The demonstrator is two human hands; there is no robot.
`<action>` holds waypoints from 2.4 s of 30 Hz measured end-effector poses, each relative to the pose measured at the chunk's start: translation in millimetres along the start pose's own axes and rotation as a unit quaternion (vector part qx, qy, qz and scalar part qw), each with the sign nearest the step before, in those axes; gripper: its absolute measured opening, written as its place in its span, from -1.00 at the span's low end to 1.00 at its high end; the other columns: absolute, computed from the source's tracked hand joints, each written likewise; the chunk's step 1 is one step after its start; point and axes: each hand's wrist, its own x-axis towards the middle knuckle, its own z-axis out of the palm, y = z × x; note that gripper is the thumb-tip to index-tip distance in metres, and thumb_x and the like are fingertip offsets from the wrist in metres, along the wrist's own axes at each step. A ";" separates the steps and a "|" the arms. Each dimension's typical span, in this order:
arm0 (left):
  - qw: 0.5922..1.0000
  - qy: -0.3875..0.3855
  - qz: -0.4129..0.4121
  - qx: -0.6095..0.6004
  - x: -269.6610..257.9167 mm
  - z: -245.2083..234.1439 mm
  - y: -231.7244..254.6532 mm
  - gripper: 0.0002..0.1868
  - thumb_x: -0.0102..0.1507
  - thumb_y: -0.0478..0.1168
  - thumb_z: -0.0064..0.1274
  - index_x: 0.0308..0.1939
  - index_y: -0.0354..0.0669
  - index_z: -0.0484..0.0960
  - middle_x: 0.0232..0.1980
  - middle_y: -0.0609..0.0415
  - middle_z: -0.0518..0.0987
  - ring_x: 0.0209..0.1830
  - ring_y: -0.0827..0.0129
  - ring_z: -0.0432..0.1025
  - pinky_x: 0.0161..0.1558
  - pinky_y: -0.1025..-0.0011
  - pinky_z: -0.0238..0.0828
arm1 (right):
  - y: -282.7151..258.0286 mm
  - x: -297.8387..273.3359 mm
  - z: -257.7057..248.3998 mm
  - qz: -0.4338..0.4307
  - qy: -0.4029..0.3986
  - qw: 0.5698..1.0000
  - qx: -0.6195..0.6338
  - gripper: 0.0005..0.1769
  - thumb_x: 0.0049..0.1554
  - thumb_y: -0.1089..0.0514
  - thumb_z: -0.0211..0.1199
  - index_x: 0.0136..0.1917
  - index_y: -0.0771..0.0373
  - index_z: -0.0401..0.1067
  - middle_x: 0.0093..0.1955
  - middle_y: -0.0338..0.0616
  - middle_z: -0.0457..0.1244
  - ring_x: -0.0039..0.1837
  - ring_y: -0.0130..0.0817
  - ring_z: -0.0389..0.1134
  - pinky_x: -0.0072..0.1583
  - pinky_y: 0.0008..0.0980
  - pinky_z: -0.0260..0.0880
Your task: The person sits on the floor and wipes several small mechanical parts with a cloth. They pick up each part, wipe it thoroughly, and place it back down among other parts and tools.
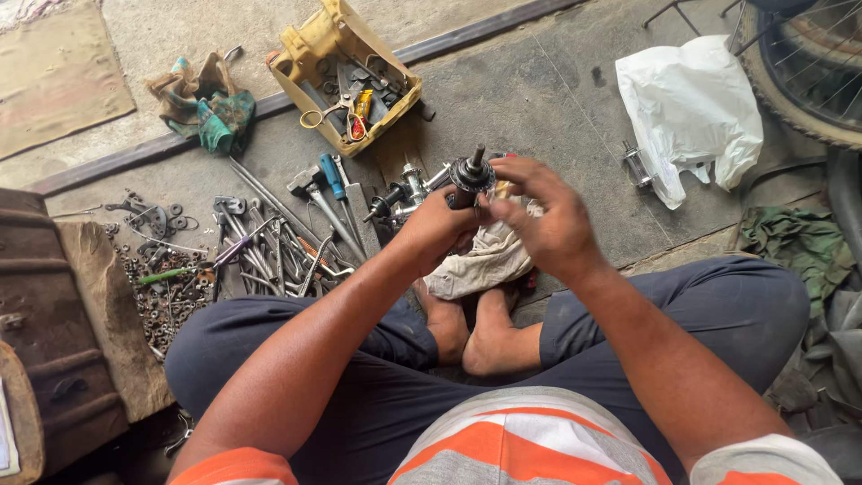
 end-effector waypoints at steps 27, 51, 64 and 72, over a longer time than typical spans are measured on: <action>0.821 -0.052 -0.121 0.556 9.9 15.7 8.6 -0.42 0.20 0.14 0.17 0.18 -0.10 0.59 -0.04 -0.08 0.72 0.04 0.15 0.63 0.04 0.22 0.54 | 363.8 -12.7 -186.1 0.466 0.030 0.774 -0.427 -0.56 0.06 -0.01 0.46 0.13 0.24 0.54 0.18 0.15 0.32 0.23 0.10 0.35 0.20 -0.04 0.37; 0.681 -0.044 -0.054 0.729 11.8 -34.5 -55.3 -0.59 0.20 -0.08 0.10 0.08 -0.15 0.58 0.00 -0.18 0.60 0.00 -0.06 0.54 0.00 0.06 0.48 | 278.4 24.4 -14.8 0.298 -0.464 0.755 -0.354 -0.04 -0.06 -0.68 0.19 0.15 0.18 0.57 0.22 0.16 0.36 0.29 0.14 0.36 0.31 0.04 0.32; 0.724 -0.056 -0.042 0.687 13.7 -33.7 -72.8 -0.43 0.25 -0.05 0.06 0.34 -0.05 0.45 0.26 -0.19 0.51 0.24 -0.08 0.45 0.21 0.09 0.39 | 173.6 -12.5 -36.9 0.250 -0.236 0.925 -0.163 -0.74 0.08 0.05 0.21 -0.08 0.28 0.48 -0.17 0.01 0.37 -0.10 -0.27 0.38 -0.01 -0.18 0.38; 0.820 -0.030 0.138 0.555 8.3 8.7 -39.4 -0.29 0.12 -0.08 0.18 0.36 -0.10 0.46 0.20 -0.28 0.54 0.21 -0.12 0.45 0.23 0.14 0.39 | 70.2 -45.9 -35.8 0.136 -0.124 0.983 -0.016 -0.67 0.29 -0.05 0.22 0.04 0.28 0.38 -0.17 -0.08 0.30 -0.09 -0.39 0.28 -0.03 -0.31 0.34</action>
